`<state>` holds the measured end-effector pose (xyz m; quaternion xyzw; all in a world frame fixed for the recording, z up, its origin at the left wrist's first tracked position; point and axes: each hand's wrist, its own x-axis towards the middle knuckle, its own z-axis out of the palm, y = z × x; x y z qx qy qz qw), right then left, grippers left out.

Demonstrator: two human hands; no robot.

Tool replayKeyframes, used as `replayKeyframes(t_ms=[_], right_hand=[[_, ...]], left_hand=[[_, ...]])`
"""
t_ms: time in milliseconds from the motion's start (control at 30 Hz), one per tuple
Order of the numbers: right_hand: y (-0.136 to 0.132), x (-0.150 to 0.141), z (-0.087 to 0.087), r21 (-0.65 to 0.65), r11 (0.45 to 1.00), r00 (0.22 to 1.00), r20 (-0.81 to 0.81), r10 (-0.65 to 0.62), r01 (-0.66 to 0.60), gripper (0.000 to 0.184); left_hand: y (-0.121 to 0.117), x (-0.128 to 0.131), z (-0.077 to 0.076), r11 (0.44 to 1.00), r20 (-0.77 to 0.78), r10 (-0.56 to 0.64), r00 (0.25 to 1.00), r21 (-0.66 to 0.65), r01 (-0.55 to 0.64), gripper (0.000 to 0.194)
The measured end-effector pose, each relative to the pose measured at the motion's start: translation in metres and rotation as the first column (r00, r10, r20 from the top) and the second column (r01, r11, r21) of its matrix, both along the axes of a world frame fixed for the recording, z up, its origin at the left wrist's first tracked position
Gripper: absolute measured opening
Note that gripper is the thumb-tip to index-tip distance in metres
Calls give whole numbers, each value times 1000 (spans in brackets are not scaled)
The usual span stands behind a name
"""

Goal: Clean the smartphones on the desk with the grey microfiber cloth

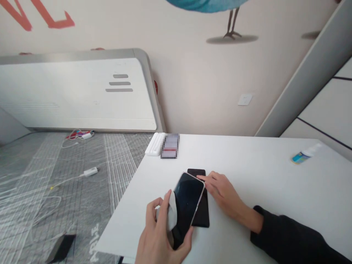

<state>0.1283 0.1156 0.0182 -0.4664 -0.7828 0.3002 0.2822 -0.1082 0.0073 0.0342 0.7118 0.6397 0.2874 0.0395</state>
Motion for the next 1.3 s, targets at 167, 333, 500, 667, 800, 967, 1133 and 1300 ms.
replayKeyframes(t_ms=[167,333,500,667,800,967,1133,1300], right_hand=[[3,43,10,-199,963,952,-283,119,-180,56],[8,88,1,-338,913,912,-402,80,-229,61],[10,109,-6,-377,891,894,-443,68,-254,50],[13,110,-4,-310,927,908,-413,68,-211,43],[17,106,-2,-201,966,944,-317,92,-162,39],[15,80,-8,-54,997,987,-155,53,-62,41],[13,67,-13,45,997,980,-185,66,-59,40],[7,80,16,41,992,921,-367,128,-121,57]], left_hand=[[14,56,0,986,35,-169,985,7,169,83],[27,95,1,949,46,-290,956,-118,294,65],[33,85,-4,893,-29,-389,921,-257,369,71],[37,67,12,914,98,-318,943,-233,333,52],[32,55,37,909,308,-189,932,-305,285,46],[19,46,37,866,533,32,845,-437,242,61],[30,59,34,824,690,0,723,-410,392,69],[46,85,52,840,638,-85,765,-367,399,68]])
